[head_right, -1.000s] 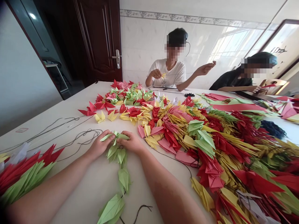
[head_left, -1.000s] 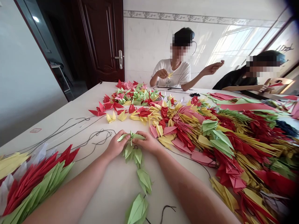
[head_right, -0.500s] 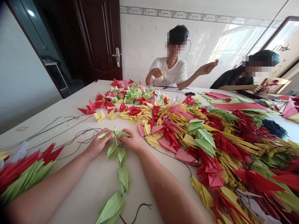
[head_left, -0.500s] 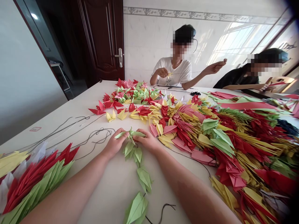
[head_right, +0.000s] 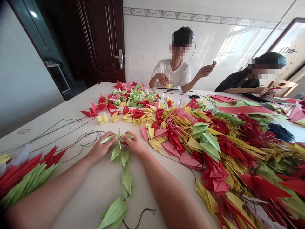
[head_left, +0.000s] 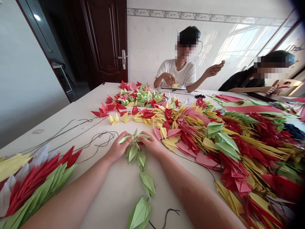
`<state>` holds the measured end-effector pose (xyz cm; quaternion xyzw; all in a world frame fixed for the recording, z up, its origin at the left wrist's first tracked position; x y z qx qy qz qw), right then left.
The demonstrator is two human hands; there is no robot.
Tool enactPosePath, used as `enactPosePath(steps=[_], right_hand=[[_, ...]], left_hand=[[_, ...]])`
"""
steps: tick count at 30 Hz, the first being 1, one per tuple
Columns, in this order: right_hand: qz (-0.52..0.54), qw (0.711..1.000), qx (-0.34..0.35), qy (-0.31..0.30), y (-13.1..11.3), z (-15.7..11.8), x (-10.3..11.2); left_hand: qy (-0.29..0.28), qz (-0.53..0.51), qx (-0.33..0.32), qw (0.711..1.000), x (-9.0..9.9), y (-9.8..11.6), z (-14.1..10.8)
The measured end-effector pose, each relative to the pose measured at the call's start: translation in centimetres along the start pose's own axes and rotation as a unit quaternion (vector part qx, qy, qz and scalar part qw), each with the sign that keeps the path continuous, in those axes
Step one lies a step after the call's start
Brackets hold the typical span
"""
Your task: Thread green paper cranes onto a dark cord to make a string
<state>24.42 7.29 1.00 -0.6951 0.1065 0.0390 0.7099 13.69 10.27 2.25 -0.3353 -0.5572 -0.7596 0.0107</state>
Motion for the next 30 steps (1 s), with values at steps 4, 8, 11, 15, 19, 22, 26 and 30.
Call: enactPosePath(steps=[4, 8, 11, 15, 19, 22, 26, 30], right_hand=[[-0.044, 0.999, 0.024, 0.009, -0.3, 0.1, -0.1], [-0.155, 0.986, 0.064, 0.006, -0.6, -0.1, 0.1], [-0.339, 0.929, 0.146, 0.001, -2.2, -1.0, -0.7], [-0.496, 0.836, 0.213, -0.099, -2.5, -2.5, -4.1], [-0.542, 0.802, 0.2, -0.151, -1.2, -2.5, -5.4], [-0.554, 0.798, 0.19, -0.143, -0.9, -2.1, -5.0], [-0.578, 0.781, 0.19, -0.144, -0.7, -2.0, -5.1], [-0.595, 0.771, 0.18, -0.138, -0.6, -1.7, -5.1]], left_hand=[[0.014, -0.006, -0.015, 1.0, 0.1, 0.0, 0.2], [0.085, 0.007, 0.039, 0.996, 1.1, -1.9, 0.5], [0.137, -0.006, 0.079, 0.987, 1.8, -3.5, 0.6], [0.143, -0.026, 0.087, 0.986, 1.8, -4.4, 0.8], [0.137, -0.028, 0.086, 0.986, 1.7, -4.4, 0.9], [0.137, -0.026, 0.085, 0.987, 1.6, -4.2, 0.9], [0.146, -0.02, 0.085, 0.985, 1.8, -4.1, 0.9], [0.148, -0.013, 0.084, 0.985, 1.8, -3.9, 0.9]])
Point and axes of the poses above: each hand's wrist, its own z-axis towards the middle knuckle, its own x-axis out of the back of the hand, y = z × x, the point moved 10 cm from there along z, towards the middle knuckle, and after that the axes turned 13 degrees about z, right-handed, at the moved point
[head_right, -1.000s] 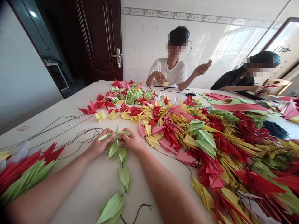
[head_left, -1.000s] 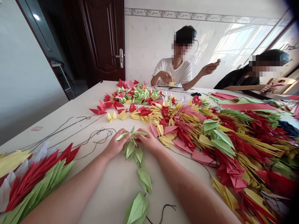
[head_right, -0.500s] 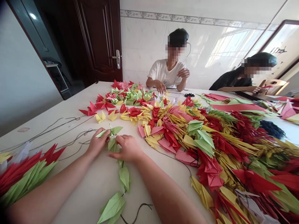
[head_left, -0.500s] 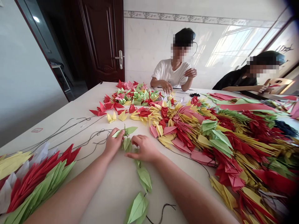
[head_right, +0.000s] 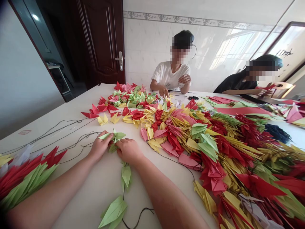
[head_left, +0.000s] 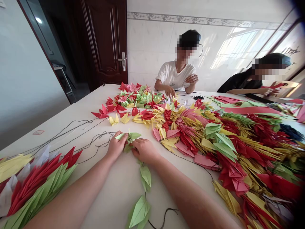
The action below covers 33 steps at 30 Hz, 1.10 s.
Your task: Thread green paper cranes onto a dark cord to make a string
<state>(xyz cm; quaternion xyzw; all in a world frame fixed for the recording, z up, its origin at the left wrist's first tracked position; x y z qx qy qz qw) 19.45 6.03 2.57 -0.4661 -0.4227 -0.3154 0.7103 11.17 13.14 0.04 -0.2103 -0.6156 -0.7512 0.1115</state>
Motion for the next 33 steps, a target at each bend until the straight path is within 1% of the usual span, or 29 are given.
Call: enactPosePath(steps=[4, 9, 15, 20, 22, 24, 25, 26, 28, 29, 30, 31, 33], right_hand=[[-0.012, 1.0, 0.007, 0.006, -0.2, 0.1, 0.2], [-0.01, 0.999, 0.018, 0.03, -0.5, 0.0, 0.8], [0.031, 0.999, 0.017, 0.013, -0.2, 0.0, 0.6], [0.011, 1.0, -0.003, 0.025, 0.0, 0.1, 0.7], [0.01, 0.999, 0.003, 0.031, -0.1, 0.1, 0.7], [0.04, 0.997, 0.011, 0.06, -0.1, -0.1, 1.2], [0.062, 0.994, 0.008, 0.09, 0.2, -0.3, 1.8], [0.082, 0.988, -0.001, 0.134, 0.6, -0.6, 2.7], [0.102, 0.965, -0.016, 0.24, 1.5, -1.5, 4.9], [0.101, 0.955, -0.009, 0.279, 1.6, -2.0, 5.7], [0.096, 0.95, 0.008, 0.298, 1.4, -2.2, 6.0], [0.095, 0.95, 0.033, 0.295, 1.0, -2.1, 6.0], [0.118, 0.957, 0.069, 0.255, 0.8, -1.5, 5.1]], left_hand=[[-0.001, -0.002, 0.0, 1.0, 0.0, 0.1, 0.0], [-0.012, -0.021, 0.003, 1.0, -0.2, 0.0, 0.1], [-0.018, -0.039, 0.013, 0.999, -0.3, -0.4, 0.2], [-0.023, -0.042, 0.013, 0.999, -0.4, -0.5, 0.2], [-0.023, -0.042, 0.011, 0.999, -0.5, -0.5, 0.2], [-0.024, -0.043, 0.008, 0.999, -0.5, -0.4, 0.2], [-0.024, -0.043, 0.006, 0.999, -0.5, -0.3, 0.2], [-0.025, -0.043, 0.005, 0.999, -0.5, -0.2, 0.2], [-0.029, -0.039, 0.003, 0.999, -0.5, 0.0, 0.0], [-0.034, -0.036, 0.002, 0.999, -0.6, 0.1, 0.0], [-0.039, -0.031, 0.0, 0.999, -0.7, 0.2, -0.1], [-0.044, -0.028, -0.004, 0.999, -0.7, 0.3, -0.2], [-0.041, -0.034, -0.015, 0.998, -0.7, 0.5, -0.1]])
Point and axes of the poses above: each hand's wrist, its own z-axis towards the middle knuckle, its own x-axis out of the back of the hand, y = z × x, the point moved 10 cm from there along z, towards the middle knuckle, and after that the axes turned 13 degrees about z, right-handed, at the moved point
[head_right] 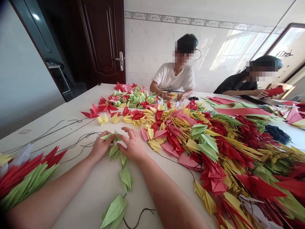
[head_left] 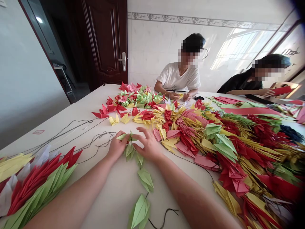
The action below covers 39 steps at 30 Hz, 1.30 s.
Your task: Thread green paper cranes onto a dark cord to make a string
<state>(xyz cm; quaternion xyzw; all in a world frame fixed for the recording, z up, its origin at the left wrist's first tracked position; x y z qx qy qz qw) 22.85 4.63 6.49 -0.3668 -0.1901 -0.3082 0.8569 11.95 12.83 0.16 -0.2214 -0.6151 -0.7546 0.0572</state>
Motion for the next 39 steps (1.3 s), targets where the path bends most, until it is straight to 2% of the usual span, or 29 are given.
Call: enactPosePath(steps=[2, 5, 8, 11, 13, 19, 24, 32, 35, 39], right_hand=[[0.058, 0.998, -0.035, -0.015, 1.5, 0.0, -0.6], [0.145, 0.978, -0.151, 0.015, 5.2, -0.3, -0.5], [0.207, 0.945, -0.253, -0.019, 7.8, -1.3, -1.4], [0.204, 0.938, -0.277, -0.045, 8.2, -1.6, -1.9], [0.186, 0.939, -0.288, -0.031, 8.4, -1.7, -1.6], [0.194, 0.917, -0.349, -0.007, 9.1, -1.9, -1.2], [0.143, 0.92, -0.365, 0.012, 9.3, -1.9, -0.6], [0.144, 0.922, -0.358, 0.014, 9.3, -2.0, -0.7], [0.138, 0.924, -0.356, 0.014, 9.2, -1.9, -0.5], [0.172, 0.939, -0.299, -0.015, 7.8, -1.3, -1.3]], left_hand=[[0.014, -0.017, -0.006, 1.0, 0.3, 0.0, 0.1], [0.0, -0.031, -0.016, 0.999, 0.1, -0.1, 0.3], [-0.029, 0.05, -0.05, 0.997, -0.4, 0.6, 0.3], [-0.026, 0.142, -0.059, 0.988, -0.4, 1.3, 0.1], [-0.022, 0.174, -0.064, 0.982, -0.3, 1.7, 0.0], [-0.018, 0.236, -0.088, 0.968, -0.2, 2.2, 0.0], [0.009, 0.272, -0.113, 0.956, 0.4, 2.0, 0.1], [0.038, 0.295, -0.169, 0.939, 0.6, 2.9, -0.2], [0.046, 0.296, -0.17, 0.939, 0.6, 2.9, -0.2], [0.053, 0.283, -0.146, 0.946, 0.8, 2.3, 0.1]])
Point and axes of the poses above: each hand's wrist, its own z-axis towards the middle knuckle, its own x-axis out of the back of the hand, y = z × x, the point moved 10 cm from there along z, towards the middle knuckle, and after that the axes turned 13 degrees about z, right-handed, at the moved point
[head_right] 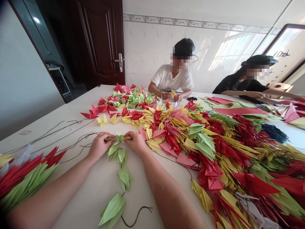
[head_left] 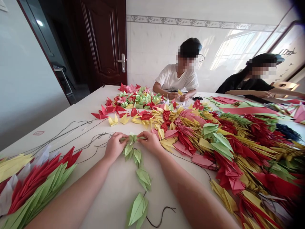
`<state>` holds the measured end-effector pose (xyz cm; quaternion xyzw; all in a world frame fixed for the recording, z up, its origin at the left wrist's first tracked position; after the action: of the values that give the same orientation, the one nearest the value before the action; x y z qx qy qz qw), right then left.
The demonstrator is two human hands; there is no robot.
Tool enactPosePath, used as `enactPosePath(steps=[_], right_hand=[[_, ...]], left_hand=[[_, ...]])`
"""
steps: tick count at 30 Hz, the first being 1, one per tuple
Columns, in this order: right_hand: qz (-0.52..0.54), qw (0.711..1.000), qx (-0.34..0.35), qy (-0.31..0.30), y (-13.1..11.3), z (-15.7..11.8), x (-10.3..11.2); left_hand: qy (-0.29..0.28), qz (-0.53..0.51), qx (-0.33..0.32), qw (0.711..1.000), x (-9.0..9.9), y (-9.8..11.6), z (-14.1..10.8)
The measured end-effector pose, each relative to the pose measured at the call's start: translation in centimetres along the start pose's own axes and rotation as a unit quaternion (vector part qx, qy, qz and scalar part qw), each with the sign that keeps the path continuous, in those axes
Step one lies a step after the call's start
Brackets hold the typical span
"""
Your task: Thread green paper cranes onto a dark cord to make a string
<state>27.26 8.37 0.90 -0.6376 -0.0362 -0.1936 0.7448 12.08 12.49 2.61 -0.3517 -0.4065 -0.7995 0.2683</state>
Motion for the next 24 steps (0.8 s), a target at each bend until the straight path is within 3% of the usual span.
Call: enactPosePath(steps=[3, 9, 14, 24], right_hand=[[0.022, 0.999, 0.028, -0.031, -0.5, -0.1, -0.9], [-0.004, 0.999, -0.028, 0.023, 0.8, 0.2, 0.5], [-0.03, 0.999, -0.024, 0.021, 0.8, 0.3, 0.7], [-0.055, 0.997, -0.01, 0.045, 0.7, 0.3, 1.0]], left_hand=[[-0.017, -0.002, 0.015, 1.0, -0.4, -0.3, 0.1], [-0.052, -0.017, 0.008, 0.998, -0.7, 0.1, -0.1], [-0.083, -0.058, 0.015, 0.995, -1.1, 0.1, -0.4], [-0.041, 0.023, -0.015, 0.999, -0.7, 0.3, -0.2]])
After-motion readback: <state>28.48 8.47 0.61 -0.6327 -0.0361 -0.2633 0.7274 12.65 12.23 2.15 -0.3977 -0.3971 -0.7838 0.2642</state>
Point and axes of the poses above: each hand's wrist, its own z-axis towards the middle knuckle, its own x-axis out of the back of the hand, y = z × x, the point moved 10 cm from there along z, towards the middle knuckle, and after that the axes turned 13 degrees about z, right-handed, at the moved point
